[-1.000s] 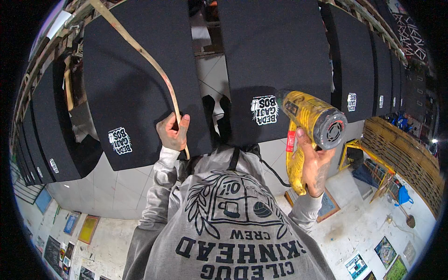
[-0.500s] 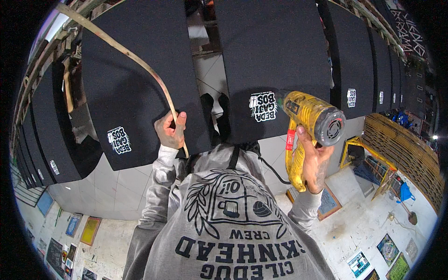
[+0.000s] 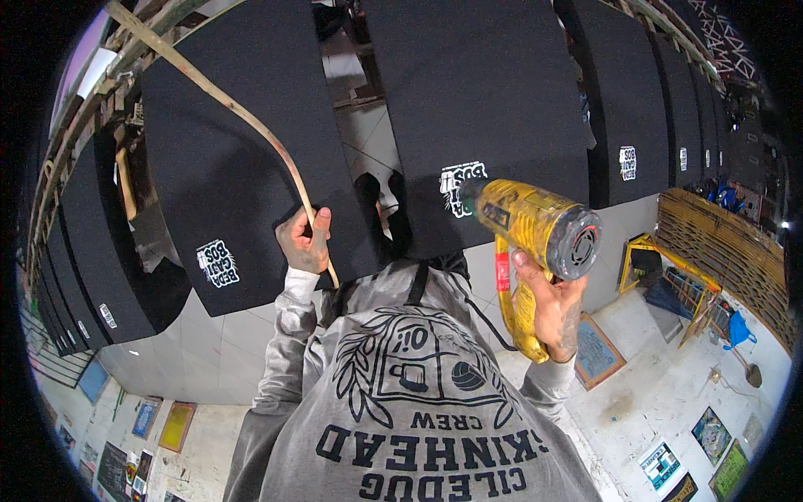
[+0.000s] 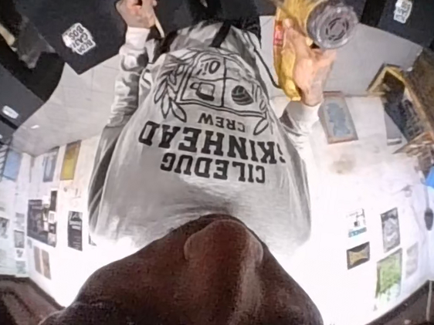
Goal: The person uses a heat gun to dry ink on a row of black t-shirts mounted on boards, moving from one garment to the next while holding a wooden guide bar.
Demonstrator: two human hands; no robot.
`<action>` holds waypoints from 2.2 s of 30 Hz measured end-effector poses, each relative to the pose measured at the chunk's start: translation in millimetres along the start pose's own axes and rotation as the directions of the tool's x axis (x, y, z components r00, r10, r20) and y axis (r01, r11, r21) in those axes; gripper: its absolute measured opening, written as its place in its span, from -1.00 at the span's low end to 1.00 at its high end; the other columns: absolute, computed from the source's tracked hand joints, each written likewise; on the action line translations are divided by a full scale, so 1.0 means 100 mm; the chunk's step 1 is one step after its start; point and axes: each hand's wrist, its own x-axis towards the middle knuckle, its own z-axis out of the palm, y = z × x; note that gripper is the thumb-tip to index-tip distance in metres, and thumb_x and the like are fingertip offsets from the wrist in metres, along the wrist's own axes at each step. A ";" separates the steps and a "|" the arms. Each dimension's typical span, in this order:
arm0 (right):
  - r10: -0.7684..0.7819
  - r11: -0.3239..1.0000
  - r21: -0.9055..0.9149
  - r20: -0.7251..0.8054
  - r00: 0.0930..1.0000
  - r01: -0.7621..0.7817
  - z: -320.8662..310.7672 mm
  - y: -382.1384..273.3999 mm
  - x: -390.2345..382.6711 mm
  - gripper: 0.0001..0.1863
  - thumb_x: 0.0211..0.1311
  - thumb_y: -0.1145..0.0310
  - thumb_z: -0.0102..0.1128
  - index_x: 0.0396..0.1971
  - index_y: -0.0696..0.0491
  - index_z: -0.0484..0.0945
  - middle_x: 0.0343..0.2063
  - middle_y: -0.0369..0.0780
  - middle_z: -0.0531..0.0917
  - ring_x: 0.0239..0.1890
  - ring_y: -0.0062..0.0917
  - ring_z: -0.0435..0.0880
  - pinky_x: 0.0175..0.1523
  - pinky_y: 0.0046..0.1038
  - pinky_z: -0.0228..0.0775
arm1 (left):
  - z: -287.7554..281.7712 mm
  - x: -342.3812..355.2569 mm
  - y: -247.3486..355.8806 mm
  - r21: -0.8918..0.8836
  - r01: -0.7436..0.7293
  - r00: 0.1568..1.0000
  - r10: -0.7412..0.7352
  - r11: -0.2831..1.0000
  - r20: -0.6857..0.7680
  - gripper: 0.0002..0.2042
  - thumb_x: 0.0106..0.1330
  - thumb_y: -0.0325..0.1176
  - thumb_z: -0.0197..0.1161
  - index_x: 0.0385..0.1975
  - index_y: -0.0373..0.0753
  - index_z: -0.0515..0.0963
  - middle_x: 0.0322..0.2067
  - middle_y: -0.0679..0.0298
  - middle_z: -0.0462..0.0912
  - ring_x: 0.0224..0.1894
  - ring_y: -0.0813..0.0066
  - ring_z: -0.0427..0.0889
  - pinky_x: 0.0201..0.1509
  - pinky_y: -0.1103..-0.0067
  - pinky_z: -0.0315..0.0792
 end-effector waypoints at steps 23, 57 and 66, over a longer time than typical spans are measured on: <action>-0.206 0.971 -0.132 -0.025 0.978 0.201 -0.06 0.01 -0.15 -0.04 0.03 0.36 0.56 0.41 0.13 0.17 -0.05 -0.10 0.71 0.05 -0.36 0.73 0.19 -0.33 0.55 | -0.02 -0.05 -0.25 -0.149 0.036 0.998 -0.028 0.988 0.054 -0.64 0.45 -0.26 0.26 -0.62 -0.19 0.40 -0.73 0.37 0.40 -0.67 0.68 0.36 -0.58 0.60 0.25; -0.113 0.991 -0.058 0.102 0.988 0.119 -0.11 -0.01 -0.37 -0.08 0.07 0.39 0.36 0.45 0.06 0.09 -0.03 0.08 0.69 -0.02 -0.06 0.74 0.06 -0.23 0.63 | -0.05 -0.05 -0.27 -0.116 0.081 0.996 -0.076 0.990 0.044 -0.70 0.48 -0.30 0.20 -0.54 -0.22 0.37 -0.69 0.41 0.35 -0.69 0.67 0.31 -0.61 0.64 0.23; -0.094 0.995 -0.025 0.053 0.994 0.095 -0.14 0.03 -0.41 -0.06 0.05 0.48 0.39 0.45 0.06 0.09 -0.02 0.06 0.69 0.02 -0.11 0.74 0.11 -0.24 0.61 | -0.05 0.00 -0.21 -0.077 0.042 0.993 -0.033 0.996 0.111 -0.64 0.47 -0.19 0.22 -0.57 -0.17 0.33 -0.70 0.42 0.37 -0.70 0.68 0.34 -0.62 0.66 0.18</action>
